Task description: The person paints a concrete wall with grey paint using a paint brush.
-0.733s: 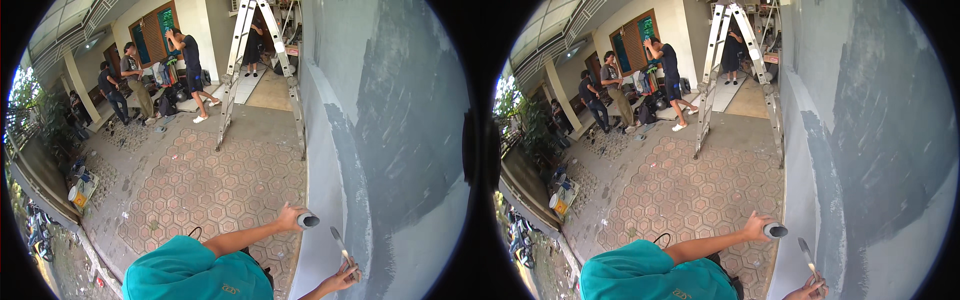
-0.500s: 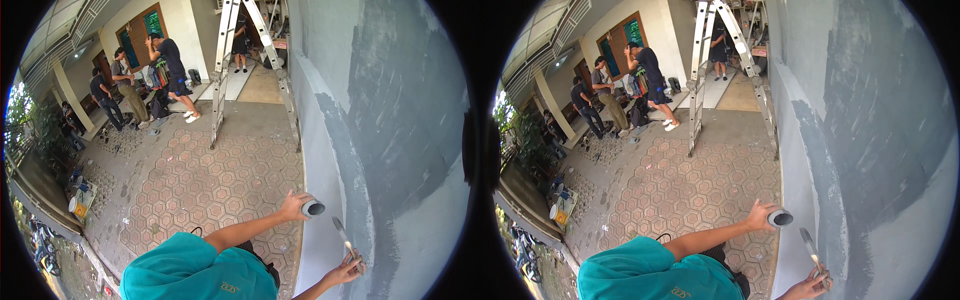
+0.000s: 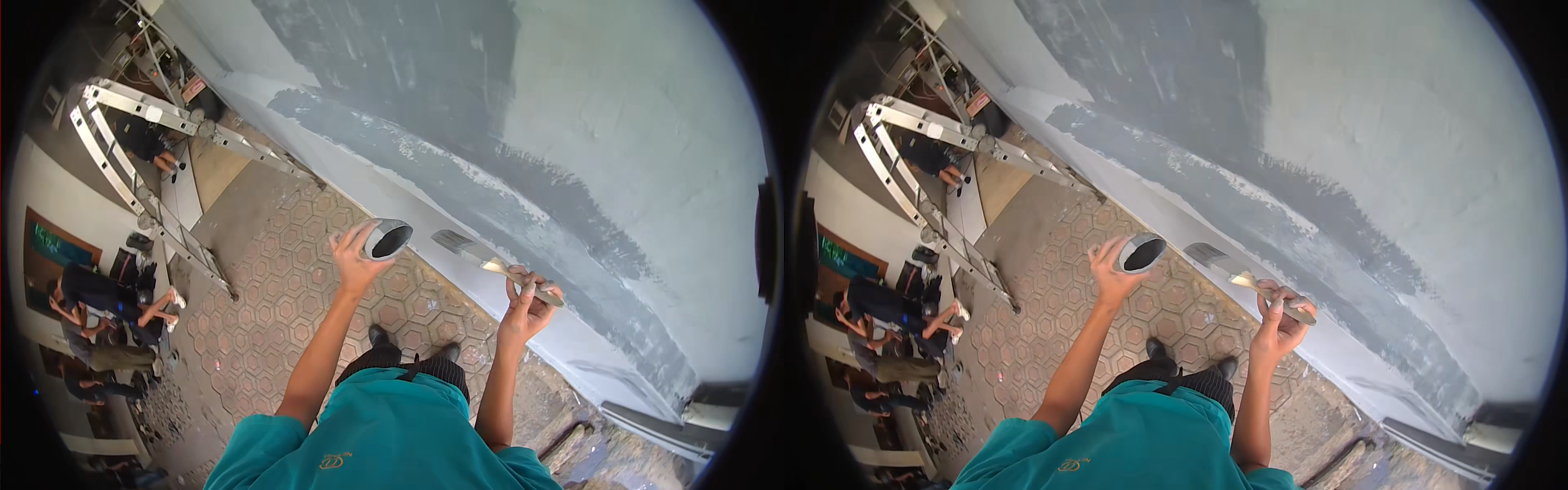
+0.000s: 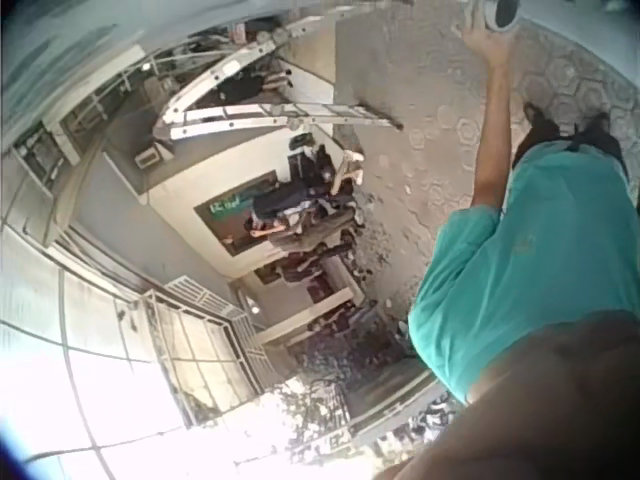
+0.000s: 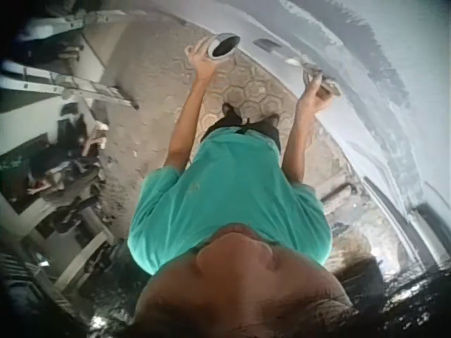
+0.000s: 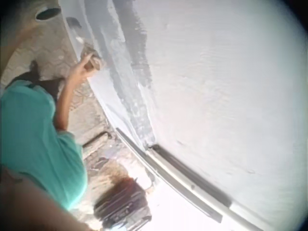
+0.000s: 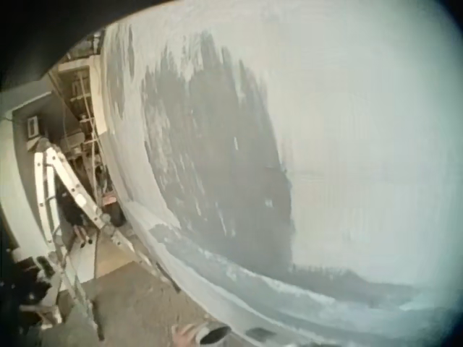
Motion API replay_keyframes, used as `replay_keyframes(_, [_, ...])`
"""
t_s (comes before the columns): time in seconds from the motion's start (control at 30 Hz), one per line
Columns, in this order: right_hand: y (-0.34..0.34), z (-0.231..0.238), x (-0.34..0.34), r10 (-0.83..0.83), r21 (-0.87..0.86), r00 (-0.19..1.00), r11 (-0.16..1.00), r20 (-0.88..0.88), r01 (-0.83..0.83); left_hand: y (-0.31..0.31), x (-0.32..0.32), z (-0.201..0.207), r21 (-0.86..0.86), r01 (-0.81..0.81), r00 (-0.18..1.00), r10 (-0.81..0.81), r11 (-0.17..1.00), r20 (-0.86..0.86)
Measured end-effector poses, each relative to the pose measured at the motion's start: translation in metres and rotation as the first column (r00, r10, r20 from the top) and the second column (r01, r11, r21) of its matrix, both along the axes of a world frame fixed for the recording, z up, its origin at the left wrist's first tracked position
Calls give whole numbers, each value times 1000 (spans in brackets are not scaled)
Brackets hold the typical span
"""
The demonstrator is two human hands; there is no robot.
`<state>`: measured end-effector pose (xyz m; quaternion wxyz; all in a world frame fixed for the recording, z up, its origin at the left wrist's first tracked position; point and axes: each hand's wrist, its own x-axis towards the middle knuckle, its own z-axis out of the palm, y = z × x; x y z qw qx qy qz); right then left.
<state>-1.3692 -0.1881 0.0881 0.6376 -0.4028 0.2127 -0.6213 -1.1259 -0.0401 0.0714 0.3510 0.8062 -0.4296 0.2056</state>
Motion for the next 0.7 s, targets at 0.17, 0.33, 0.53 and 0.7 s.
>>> replay_keyframes(0.17, [9, 11, -11, -41, 66, 996, 997, 84, 36, -3, -5, 12, 39, 41, 998, -42, 998, 43])
replay_keyframes(0.33, [14, 17, -5, 130, -200, 989, 973, 76, -113, -7, -6, 16, 34, 49, 995, -52, 998, 84])
replay_keyframes(0.53, [26, 29, 18, 309, -312, 951, 905, 16, -288, 1, -12, 22, 61, 31, 993, -38, 998, 115])
replay_keyframes(0.7, [31, 38, 20, 361, -394, 932, 859, 14, -327, 14, -13, 19, 72, -22, 996, 15, 997, 89])
